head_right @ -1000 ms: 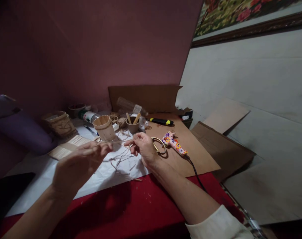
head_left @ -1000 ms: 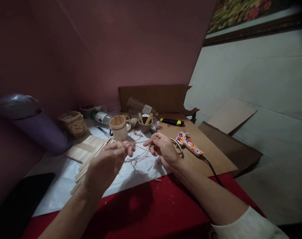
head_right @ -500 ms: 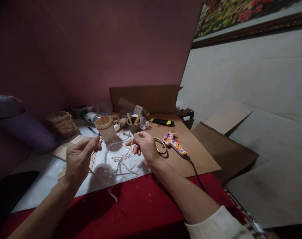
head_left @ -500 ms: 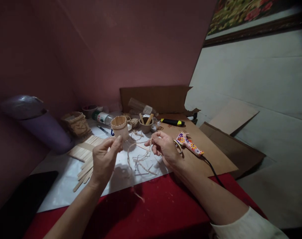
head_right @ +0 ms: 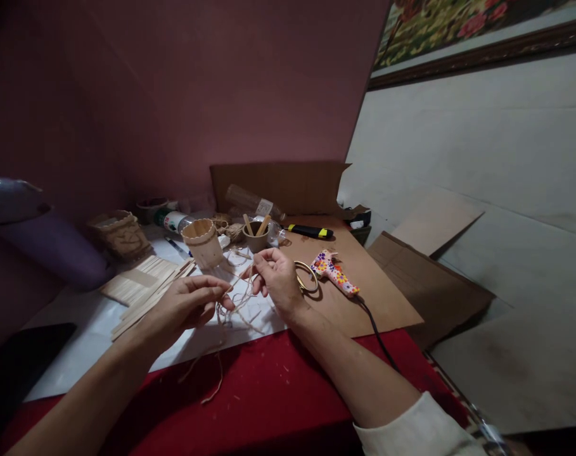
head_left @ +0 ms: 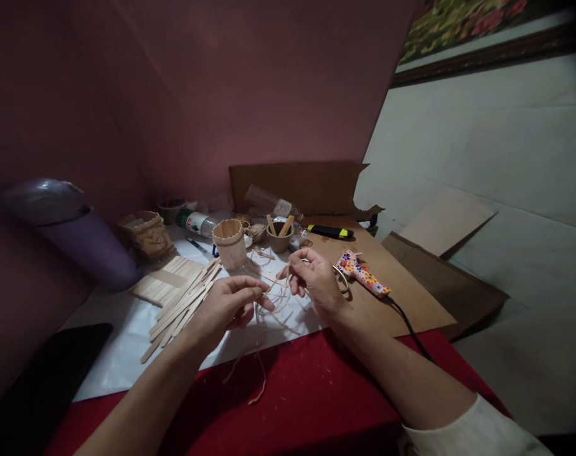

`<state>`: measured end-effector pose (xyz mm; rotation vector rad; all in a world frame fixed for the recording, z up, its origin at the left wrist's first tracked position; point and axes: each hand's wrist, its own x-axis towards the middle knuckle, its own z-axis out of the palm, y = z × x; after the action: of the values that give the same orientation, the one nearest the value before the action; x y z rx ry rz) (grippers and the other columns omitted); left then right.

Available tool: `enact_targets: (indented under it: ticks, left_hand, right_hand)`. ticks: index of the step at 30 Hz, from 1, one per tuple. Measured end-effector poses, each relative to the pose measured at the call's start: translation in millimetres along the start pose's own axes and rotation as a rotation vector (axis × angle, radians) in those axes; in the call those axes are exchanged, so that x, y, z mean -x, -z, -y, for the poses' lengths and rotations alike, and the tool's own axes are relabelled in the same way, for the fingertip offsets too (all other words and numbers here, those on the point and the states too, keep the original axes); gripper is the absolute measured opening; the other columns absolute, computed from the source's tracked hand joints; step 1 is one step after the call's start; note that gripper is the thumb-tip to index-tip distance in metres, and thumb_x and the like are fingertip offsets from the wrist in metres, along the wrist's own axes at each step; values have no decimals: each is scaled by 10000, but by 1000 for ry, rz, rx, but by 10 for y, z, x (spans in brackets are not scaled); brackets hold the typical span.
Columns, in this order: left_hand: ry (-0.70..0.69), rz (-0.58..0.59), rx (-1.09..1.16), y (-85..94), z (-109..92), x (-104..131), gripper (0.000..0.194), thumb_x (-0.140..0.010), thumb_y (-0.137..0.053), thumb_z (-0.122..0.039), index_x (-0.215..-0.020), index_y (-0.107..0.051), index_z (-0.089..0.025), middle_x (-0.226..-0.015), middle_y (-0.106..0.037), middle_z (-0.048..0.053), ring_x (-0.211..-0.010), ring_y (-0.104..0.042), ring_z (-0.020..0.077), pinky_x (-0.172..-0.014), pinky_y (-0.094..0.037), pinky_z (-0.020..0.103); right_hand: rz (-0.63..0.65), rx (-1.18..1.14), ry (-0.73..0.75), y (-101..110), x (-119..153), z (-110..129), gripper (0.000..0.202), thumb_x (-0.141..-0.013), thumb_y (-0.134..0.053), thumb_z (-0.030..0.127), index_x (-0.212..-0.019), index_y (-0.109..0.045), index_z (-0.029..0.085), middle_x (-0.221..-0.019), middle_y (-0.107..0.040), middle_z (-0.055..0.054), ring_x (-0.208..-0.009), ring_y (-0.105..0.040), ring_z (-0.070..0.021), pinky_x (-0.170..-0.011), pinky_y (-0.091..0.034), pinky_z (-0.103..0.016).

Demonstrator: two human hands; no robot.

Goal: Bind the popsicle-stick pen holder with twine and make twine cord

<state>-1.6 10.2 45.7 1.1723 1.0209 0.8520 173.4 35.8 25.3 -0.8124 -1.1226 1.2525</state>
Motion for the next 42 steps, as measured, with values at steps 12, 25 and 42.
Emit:
enact_targets:
  ticks: [12,25,42]
  left_hand:
    - [37,141,80,19,-12,37,136,-681,-684,-189,-800,-671,-126,-705,-707,84,-397,-464,58,-356,-248,175]
    - [0,110,-90,-2,46,0,169,-625,-720,-210,-733,-644,-104,-534,-582,-4,-442,-487,75,-405,-341,188]
    - [83,52,50,14,57,-29,711,-736,-371,-746,-740,-642,-89,-548,-635,92,-304,-405,70,-303,-190,182]
  right_hand:
    - [-102,-63,-59,5,-5,27,268,-740,-660,383,-740,-495,170,-630,-680,-21,-354,-477,-44,-303,-263,-132]
    - [-100,-78,-65,11,-17,22,281,-727,-666,388,-730,-493,166,-625,-680,-24,-347,-473,-40,-303,-265,-125]
    - [-60,-120,-61,5,-11,19,232,-761,-631,341,-713,-481,171,-586,-657,-9,-338,-451,-48,-312,-248,-146]
